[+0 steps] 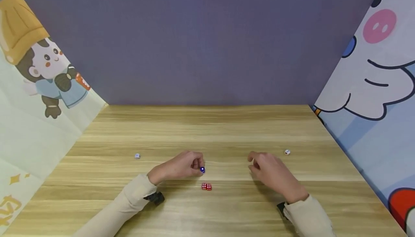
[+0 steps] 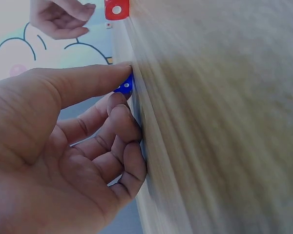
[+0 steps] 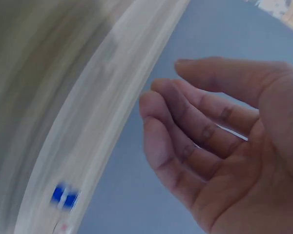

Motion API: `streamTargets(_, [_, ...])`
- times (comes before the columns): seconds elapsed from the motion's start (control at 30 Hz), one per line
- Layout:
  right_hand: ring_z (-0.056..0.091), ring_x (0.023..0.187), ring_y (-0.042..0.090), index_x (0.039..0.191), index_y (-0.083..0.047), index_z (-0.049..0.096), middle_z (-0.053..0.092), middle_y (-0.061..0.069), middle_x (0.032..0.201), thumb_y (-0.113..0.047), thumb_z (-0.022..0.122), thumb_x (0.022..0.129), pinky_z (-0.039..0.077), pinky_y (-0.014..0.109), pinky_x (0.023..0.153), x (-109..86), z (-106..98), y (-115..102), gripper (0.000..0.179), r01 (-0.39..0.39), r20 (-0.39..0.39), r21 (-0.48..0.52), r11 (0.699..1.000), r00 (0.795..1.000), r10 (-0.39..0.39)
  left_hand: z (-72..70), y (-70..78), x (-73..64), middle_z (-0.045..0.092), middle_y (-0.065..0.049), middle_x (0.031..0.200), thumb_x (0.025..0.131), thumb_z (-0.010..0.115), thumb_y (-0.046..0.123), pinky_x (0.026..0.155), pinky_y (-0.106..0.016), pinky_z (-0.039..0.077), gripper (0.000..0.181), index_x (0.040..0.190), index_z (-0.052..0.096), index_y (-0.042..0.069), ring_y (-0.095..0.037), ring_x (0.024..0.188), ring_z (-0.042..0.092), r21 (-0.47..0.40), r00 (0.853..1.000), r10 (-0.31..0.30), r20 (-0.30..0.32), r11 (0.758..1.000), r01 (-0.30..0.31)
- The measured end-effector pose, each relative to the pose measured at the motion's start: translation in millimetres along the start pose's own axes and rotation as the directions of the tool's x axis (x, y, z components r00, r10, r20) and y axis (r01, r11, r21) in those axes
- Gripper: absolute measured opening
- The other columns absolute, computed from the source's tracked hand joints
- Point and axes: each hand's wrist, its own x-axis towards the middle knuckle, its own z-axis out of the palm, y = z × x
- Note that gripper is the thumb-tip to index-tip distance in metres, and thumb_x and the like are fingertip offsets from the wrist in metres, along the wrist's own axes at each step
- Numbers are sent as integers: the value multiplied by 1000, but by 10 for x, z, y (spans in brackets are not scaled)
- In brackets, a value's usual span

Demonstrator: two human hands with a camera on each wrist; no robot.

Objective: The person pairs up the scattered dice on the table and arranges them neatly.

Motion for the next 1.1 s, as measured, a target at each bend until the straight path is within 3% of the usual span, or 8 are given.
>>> streamTargets(0.2, [49,54,6,113,0,65,59,-7,69,-6,72,89,43,28,55,-96,-114,376,25,-61,-2,-16,998,998,61,23,-9,20,59,10,73,85,79,12,61,-18,47,14,88,65,13,0,64,53,-1,1000,1,1,1000,-1])
streamTargets(0.37, [49,54,9,116,4,64,57,-5,67,-6,73,87,41,28,52,-163,-156,540,32,-99,-1,-3,995,995,99,36,1,18,59,10,73,85,79,11,62,-18,47,15,89,65,12,-1,65,53,-12,1000,2,1,1000,-2])
streamTargets(0.63, [49,56,11,109,1,65,58,-3,70,-7,72,88,40,29,52,-162,-143,657,23,-115,33,6,993,993,115,4,33,-7,58,9,73,85,79,12,62,-19,46,14,89,65,12,-1,64,52,-5,1000,-6,-9,1000,6])
streamTargets(1.1, [56,62,11,95,-6,67,65,2,77,-4,72,86,46,34,57,-174,-142,792,10,-121,-12,-45,992,993,120,12,6,1,59,8,73,84,80,13,62,-20,47,16,89,65,13,-2,65,53,-46,999,-44,-1,998,44])
